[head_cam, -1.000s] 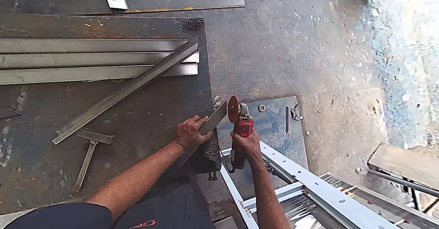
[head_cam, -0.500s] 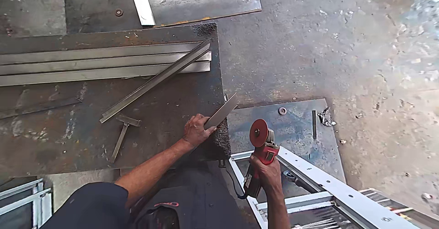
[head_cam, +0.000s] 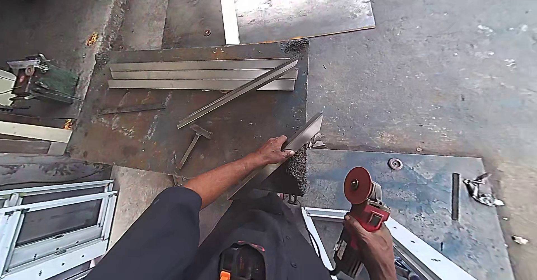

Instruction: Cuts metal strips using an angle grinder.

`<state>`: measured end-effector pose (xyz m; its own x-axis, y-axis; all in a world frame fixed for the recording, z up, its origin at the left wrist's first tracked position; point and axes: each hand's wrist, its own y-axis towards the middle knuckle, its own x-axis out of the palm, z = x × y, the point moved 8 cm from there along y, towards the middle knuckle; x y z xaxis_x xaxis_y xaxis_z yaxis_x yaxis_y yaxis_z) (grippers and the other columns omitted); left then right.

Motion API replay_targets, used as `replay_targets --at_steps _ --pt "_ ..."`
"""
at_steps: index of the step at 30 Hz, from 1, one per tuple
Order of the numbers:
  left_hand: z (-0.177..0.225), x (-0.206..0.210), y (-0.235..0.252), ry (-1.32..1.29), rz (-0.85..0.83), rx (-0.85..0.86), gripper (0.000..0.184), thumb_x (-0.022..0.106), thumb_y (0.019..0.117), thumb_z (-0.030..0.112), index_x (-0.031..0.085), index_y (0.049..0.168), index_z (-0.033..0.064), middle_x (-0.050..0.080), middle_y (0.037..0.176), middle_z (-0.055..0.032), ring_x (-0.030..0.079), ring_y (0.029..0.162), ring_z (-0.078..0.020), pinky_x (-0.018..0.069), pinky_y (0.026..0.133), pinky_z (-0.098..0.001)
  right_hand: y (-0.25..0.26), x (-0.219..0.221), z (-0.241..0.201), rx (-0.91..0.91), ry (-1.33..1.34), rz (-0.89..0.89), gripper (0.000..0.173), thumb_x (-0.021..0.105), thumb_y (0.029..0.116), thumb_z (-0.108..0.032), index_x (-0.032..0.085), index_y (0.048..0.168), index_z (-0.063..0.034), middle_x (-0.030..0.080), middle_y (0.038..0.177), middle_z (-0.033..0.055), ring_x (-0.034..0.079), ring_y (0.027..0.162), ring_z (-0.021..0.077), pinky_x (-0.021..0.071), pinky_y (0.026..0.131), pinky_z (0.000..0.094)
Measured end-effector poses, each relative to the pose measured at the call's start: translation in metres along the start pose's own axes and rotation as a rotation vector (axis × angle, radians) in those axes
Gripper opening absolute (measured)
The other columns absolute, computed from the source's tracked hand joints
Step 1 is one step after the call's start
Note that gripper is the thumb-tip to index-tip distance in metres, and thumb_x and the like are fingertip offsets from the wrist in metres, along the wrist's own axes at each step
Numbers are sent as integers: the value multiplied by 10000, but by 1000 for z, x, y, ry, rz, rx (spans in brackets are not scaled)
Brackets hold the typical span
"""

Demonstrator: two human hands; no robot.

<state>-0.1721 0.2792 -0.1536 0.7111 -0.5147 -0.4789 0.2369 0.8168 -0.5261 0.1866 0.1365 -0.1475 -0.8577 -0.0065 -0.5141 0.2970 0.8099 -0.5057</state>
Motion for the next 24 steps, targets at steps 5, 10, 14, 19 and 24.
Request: replay_targets --at_steps 5,10,14,19,24 --pt "29 -54 -4 67 171 168 471 640 1022 319 584 1385 23 666 1168 -195 667 1084 -290 534 993 -460 12 -5 -12 -45 -44 -16 723 839 642 -395 620 1219 -18 714 945 101 706 824 196 593 768 477" --pt "24 -92 11 381 224 334 476 683 998 327 607 1396 77 690 1135 -157 699 1042 -281 571 946 -470 26 -7 -35 -91 -98 -43 746 844 637 -415 615 1243 -46 719 974 77 708 851 165 599 787 445" --pt "2 -84 32 621 105 339 455 659 1003 381 629 1390 144 694 1084 -139 708 976 -312 590 834 -522 34 -3 -57 -124 -119 -49 734 853 651 -390 612 1250 -40 718 1005 69 701 900 144 590 834 410" --pt "-22 -62 45 689 157 402 449 670 980 375 637 1363 142 722 1033 -125 727 924 -320 594 769 -521 50 14 -76 -140 -66 -76 699 857 661 -348 609 1240 -45 721 1004 39 703 892 97 601 825 336" --pt "-24 -60 48 781 308 401 440 659 942 515 668 1049 88 686 857 -97 720 782 -304 577 623 -491 66 29 -82 -138 -149 -104 713 857 666 -372 613 1254 -51 716 1024 37 693 926 94 586 856 338"
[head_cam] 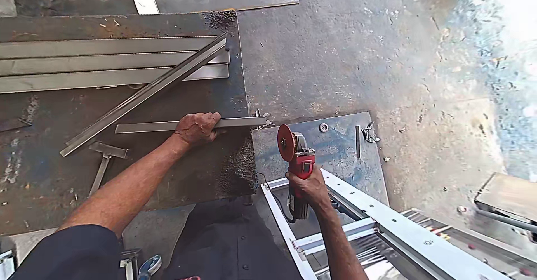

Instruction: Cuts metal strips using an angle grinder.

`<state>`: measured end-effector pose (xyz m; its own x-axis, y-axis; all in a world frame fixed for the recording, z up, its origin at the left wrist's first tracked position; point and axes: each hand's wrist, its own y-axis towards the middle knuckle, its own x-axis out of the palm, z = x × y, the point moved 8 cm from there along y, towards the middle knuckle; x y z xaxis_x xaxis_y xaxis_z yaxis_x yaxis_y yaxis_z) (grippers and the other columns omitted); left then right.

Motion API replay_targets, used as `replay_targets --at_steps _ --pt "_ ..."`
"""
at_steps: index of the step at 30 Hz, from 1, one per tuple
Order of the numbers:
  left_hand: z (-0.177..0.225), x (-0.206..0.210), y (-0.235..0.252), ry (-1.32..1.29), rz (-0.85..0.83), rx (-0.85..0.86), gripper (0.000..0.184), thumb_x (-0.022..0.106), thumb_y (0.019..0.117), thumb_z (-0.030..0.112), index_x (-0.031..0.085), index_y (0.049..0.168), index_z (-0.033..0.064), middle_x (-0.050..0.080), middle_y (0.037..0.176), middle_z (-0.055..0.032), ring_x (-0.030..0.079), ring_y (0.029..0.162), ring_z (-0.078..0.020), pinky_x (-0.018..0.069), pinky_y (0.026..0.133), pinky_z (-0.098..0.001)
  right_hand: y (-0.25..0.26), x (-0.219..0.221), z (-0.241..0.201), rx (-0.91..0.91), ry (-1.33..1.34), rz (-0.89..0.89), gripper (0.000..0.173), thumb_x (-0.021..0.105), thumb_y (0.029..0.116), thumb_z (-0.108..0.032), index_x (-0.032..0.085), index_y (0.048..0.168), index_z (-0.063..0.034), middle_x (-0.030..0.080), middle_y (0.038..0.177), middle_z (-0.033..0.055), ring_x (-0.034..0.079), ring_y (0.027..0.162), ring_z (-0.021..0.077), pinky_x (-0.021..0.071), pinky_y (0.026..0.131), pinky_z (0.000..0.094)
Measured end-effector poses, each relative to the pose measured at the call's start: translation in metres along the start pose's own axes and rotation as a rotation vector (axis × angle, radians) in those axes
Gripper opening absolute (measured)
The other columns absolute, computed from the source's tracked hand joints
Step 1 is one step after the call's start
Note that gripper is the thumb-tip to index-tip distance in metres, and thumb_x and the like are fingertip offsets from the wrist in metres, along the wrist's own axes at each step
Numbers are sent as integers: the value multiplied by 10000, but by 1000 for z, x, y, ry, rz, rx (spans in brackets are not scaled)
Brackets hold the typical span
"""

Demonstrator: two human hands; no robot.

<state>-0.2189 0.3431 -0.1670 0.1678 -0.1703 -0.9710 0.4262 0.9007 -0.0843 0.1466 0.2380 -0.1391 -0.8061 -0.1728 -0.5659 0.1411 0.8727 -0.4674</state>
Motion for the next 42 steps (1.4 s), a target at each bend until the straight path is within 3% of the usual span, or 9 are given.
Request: replay_targets --at_steps 5,27,42 --pt "0 2 0 22 60 45 410 613 951 500 630 939 90 627 764 -86 688 696 -294 536 540 -462 13 13 -4 -27 -19 -37 721 864 668 -373 601 1254 -46 713 1030 29 688 936 76 581 864 317" --pt "-1 4 -1 11 44 42 438 590 963 525 637 955 90 636 782 -85 692 716 -289 543 559 -455 19 28 -8 36 -77 -101 737 853 668 -401 598 1268 -57 710 1032 35 685 938 96 575 863 344" --pt "2 -1 -1 -8 58 35 418 602 959 508 637 932 92 626 767 -78 688 708 -287 536 551 -452 25 26 -14 -28 -119 -80 765 844 671 -433 598 1276 -34 712 1058 63 683 974 115 564 892 362"
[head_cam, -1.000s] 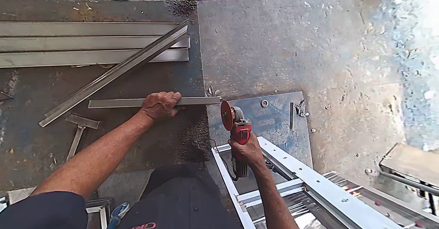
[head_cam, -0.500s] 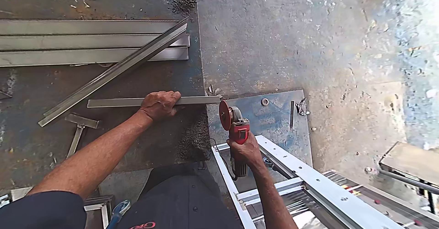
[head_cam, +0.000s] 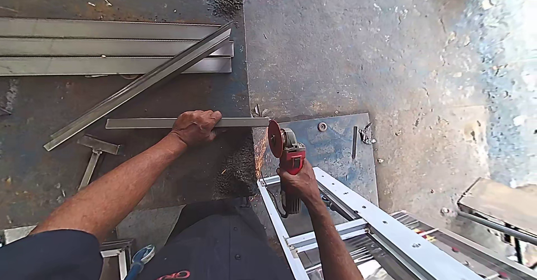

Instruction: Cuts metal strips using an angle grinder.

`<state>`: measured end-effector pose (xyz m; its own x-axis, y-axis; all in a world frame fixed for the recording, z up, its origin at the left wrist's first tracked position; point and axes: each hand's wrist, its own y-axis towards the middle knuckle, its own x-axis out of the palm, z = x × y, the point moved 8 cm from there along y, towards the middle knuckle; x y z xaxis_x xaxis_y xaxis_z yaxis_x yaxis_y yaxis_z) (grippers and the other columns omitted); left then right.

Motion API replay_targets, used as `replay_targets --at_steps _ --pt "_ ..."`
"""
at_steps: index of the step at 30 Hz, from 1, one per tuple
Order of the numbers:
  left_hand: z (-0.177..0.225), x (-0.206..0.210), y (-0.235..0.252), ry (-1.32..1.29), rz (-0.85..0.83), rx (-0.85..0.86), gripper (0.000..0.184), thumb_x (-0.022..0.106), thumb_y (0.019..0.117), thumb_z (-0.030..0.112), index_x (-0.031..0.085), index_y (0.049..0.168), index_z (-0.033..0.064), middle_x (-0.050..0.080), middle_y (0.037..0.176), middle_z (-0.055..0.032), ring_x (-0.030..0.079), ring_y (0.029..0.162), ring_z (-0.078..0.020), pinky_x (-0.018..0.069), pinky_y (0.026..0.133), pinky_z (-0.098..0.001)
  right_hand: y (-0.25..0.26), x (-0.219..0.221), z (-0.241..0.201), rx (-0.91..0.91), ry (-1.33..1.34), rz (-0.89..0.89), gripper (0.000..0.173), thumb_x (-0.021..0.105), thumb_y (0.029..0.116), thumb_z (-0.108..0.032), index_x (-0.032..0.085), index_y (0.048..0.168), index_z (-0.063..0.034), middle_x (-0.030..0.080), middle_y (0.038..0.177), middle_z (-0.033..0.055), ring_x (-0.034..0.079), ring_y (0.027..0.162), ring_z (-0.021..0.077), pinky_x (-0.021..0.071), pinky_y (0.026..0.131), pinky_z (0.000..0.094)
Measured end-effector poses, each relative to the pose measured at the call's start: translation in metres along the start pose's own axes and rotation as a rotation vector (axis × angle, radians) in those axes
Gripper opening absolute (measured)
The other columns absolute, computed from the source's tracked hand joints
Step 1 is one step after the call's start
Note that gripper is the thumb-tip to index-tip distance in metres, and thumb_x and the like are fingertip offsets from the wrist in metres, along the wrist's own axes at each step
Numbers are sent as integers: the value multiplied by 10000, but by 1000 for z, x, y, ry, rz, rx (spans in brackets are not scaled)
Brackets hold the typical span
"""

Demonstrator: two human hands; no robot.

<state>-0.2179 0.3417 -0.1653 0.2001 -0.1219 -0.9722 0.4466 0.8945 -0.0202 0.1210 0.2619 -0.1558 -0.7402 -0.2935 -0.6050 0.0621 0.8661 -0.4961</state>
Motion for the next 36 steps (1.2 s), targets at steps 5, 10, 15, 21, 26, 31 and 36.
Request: replay_targets --at_steps 5,10,15,21,26,31,36 --pt "-1 -1 1 5 1 3 425 597 961 515 624 928 93 627 763 -79 694 709 -286 537 547 -451 4 -2 -7 -30 -1 28 754 849 674 -420 604 1268 -25 716 1049 61 687 966 111 568 888 351" --pt "-1 -2 1 3 -9 -3 436 601 960 538 621 926 105 626 761 -69 692 705 -277 538 545 -450 2 -4 -13 -53 -3 77 724 849 671 -396 616 1239 -12 719 1012 70 693 930 119 578 856 365" --pt "-2 -1 1 -9 -21 -7 442 595 966 548 620 931 109 627 766 -65 692 712 -278 541 551 -453 -3 -5 -7 -49 35 88 726 859 670 -386 612 1241 -10 718 1008 52 690 919 91 580 854 327" --pt "-3 1 1 -3 -29 -10 422 605 958 536 622 946 115 626 771 -60 691 715 -273 546 562 -450 -3 1 0 -27 42 49 712 859 666 -387 612 1232 -33 720 989 40 698 897 102 590 831 352" --pt "-3 2 2 6 -37 -6 424 608 955 537 616 940 114 618 760 -60 686 702 -273 540 552 -447 -5 3 -2 -25 48 47 720 856 668 -388 607 1242 -32 717 998 43 694 905 95 586 839 343" --pt "-3 2 2 6 -26 -7 418 607 955 534 619 941 117 620 757 -58 689 700 -269 540 548 -442 -2 3 -3 -11 31 49 730 856 669 -390 603 1254 -35 718 1006 50 696 917 109 586 846 362" --pt "-3 2 2 -11 -10 -2 432 596 961 540 621 930 110 621 752 -64 690 699 -277 536 541 -448 -1 2 -8 -38 9 74 739 853 670 -392 600 1257 -21 720 1014 55 695 926 107 580 856 353"
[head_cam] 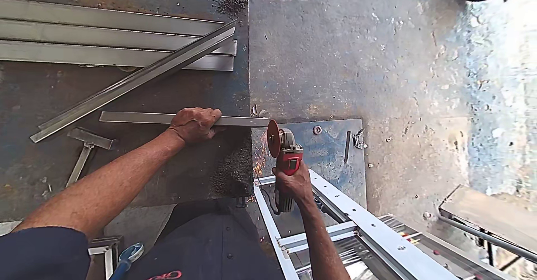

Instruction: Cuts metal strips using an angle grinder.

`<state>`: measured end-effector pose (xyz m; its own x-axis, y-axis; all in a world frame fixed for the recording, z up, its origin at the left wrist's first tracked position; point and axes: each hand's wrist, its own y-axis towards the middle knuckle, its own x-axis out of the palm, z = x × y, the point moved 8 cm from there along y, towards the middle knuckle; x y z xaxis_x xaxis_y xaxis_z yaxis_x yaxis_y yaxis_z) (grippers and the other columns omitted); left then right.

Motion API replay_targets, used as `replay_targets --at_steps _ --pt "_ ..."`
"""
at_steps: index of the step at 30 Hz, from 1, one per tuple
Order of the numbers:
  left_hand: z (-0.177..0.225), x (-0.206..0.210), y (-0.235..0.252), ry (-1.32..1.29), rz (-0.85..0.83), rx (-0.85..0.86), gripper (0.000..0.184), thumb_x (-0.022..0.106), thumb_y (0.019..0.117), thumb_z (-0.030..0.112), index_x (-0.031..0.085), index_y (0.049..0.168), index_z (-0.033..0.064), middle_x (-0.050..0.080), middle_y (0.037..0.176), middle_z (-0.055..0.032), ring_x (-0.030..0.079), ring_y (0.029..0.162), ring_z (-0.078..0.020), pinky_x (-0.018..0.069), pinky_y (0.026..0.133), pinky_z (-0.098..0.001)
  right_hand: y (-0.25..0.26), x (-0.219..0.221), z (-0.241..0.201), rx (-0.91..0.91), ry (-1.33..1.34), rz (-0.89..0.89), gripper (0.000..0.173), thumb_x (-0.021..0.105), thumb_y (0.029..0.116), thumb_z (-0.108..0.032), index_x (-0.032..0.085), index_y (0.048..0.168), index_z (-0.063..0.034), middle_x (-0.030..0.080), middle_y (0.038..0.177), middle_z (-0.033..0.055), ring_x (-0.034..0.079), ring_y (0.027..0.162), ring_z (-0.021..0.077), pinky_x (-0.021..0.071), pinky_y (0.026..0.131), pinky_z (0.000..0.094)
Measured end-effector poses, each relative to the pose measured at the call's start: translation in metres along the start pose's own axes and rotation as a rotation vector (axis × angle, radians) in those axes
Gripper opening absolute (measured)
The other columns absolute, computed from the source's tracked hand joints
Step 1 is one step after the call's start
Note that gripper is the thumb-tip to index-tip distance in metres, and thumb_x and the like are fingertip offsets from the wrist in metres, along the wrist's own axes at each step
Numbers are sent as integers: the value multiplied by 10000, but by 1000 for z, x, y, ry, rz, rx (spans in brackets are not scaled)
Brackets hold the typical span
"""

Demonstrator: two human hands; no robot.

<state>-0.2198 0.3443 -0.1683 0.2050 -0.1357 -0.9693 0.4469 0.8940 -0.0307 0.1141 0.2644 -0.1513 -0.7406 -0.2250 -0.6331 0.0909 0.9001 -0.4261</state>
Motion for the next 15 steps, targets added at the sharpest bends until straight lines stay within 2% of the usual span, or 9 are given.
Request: replay_targets --at_steps 9,15 --pt "1 -2 1 -21 -15 0 412 605 965 525 625 931 115 623 756 -60 687 696 -269 542 550 -444 8 0 -5 -40 5 22 735 860 683 -364 600 1263 6 724 1031 76 697 945 111 577 879 345" --pt "0 -3 3 -28 -32 0 439 595 978 542 621 946 105 626 760 -71 696 708 -275 553 567 -449 11 1 -5 -27 5 12 731 858 674 -373 599 1255 -14 722 1006 62 699 912 103 585 847 346"
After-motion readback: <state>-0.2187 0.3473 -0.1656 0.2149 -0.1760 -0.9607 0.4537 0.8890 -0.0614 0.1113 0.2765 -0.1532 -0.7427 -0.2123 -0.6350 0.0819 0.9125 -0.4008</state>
